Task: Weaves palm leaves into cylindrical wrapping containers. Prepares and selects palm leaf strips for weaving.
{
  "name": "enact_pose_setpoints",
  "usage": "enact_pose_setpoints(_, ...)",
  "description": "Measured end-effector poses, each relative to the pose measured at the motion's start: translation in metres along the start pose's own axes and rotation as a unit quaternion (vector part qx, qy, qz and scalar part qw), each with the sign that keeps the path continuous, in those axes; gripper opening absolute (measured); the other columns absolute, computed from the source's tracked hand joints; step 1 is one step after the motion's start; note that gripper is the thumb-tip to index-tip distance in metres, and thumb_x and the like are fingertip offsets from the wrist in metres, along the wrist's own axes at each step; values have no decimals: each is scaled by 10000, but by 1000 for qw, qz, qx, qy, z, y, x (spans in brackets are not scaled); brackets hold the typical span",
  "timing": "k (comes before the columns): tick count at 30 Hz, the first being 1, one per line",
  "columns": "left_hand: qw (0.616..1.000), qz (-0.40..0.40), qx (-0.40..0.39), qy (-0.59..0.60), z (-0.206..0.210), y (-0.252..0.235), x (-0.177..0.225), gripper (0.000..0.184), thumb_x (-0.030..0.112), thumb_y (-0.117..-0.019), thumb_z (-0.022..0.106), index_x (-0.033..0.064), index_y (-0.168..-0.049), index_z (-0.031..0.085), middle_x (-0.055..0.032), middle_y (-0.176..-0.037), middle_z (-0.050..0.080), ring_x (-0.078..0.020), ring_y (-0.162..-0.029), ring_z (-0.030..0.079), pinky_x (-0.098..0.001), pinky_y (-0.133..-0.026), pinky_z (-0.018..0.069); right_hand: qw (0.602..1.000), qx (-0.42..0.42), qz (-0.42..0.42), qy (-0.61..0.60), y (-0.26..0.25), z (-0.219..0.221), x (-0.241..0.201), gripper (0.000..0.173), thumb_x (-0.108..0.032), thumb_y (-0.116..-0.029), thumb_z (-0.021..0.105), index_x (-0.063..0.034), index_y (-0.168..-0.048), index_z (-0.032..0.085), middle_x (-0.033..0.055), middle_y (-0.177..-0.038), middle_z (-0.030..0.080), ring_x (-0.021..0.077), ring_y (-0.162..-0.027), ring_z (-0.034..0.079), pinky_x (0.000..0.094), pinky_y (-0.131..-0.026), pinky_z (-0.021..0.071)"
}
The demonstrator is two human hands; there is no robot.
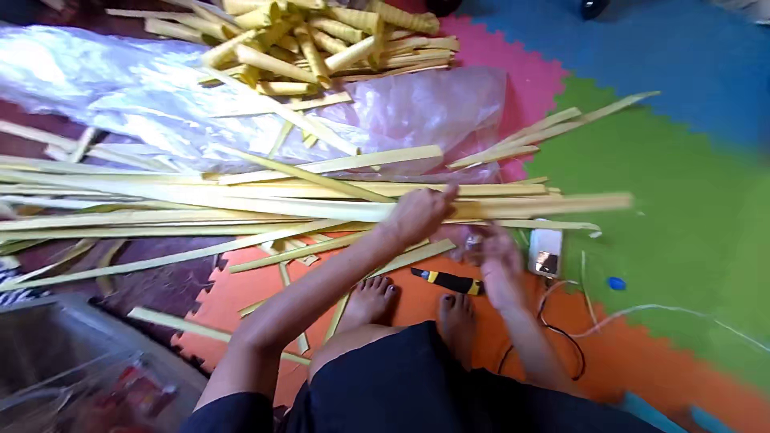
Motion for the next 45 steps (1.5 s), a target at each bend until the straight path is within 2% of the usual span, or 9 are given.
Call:
enact_pose_setpoints(2,1000,29,-2,13,-6,13,12,265,205,-1063,553,-2,-1221,600,-209,-877,689,-411,-816,705,-563,-717,565,986,147,8,-82,-21,-22,-30,188,-232,-1112,390,-106,-1178,512,-70,-778,636,26,-610,602,206,-592,542)
enact_pose_setpoints(7,986,-114,-86,-86,-27,41,27,225,139,-996,656,22,-1187,646,-194,-950,677,-389,-900,690,-529,-703,553,941,311,-100,-88,-29,-89,-91,206,-164,-1118,358,-82,-1135,546,-78,-761,601,16,-602,583,181,-603,528)
enact_pose_setpoints(14,962,174,9,209,-22,10,96,180,143,-1016,640,0,-931,707,-83,-711,676,-142,-612,664,-321,-611,579,977,117,-179,13,16,-32,-106,229,-140,-1066,504,-193,-1116,721,-86,-1084,738,52,-926,701,264,-821,595)
enact_pose_setpoints(25,901,113,46,415,-6,9,125,138,92,-972,700,-20,-891,704,-62,-734,727,-102,-625,719,-264,-610,638,930,231,-286,-11,42,-44,-115,282,40,-881,733,-50,-1148,745,50,-978,771,151,-826,746,333,-769,649)
enact_pose_setpoints(32,849,55,-67,522,-13,21,132,302,79,-1093,459,-65,-939,675,-101,-798,747,-127,-690,748,-267,-663,647,819,243,-434,287,65,-40,-114,103,13,-905,717,-28,-971,783,88,-1064,748,127,-988,720,235,-827,611)
enact_pose_setpoints(36,867,113,-49,483,-13,25,130,203,47,-1042,542,-44,-943,694,-68,-771,731,-96,-675,731,-251,-656,641,784,230,-459,348,69,-38,-115,79,20,-900,710,3,-949,769,132,-1041,719,141,-971,715,251,-869,610)
enact_pose_setpoints(39,888,138,-12,439,-12,28,129,135,34,-1011,611,-41,-951,706,-67,-782,741,-84,-673,729,-244,-655,639,819,203,-437,311,67,-41,-121,102,16,-891,674,5,-929,768,115,-1043,723,112,-925,710,223,-800,608)
enact_pose_setpoints(43,931,155,85,321,-16,31,131,86,33,-972,660,-10,-956,733,-53,-778,731,-59,-668,711,-221,-651,617,955,82,-258,122,53,-54,-126,259,-147,-1016,604,-139,-1239,735,-29,-1175,711,98,-1002,701,315,-868,615)
enact_pose_setpoints(45,934,173,97,298,-15,33,135,75,23,-958,668,-5,-955,737,-58,-781,732,-60,-678,713,-221,-661,615,962,94,-236,96,48,-54,-129,211,-106,-975,669,-154,-1158,761,-55,-1058,713,69,-930,685,262,-839,601)
Point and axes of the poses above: each hand's wrist, its own y-axis away from the middle knuckle, its own z-axis out of the palm, x = y × z, the point moved 4 cm from there along -y, towards the middle knuckle
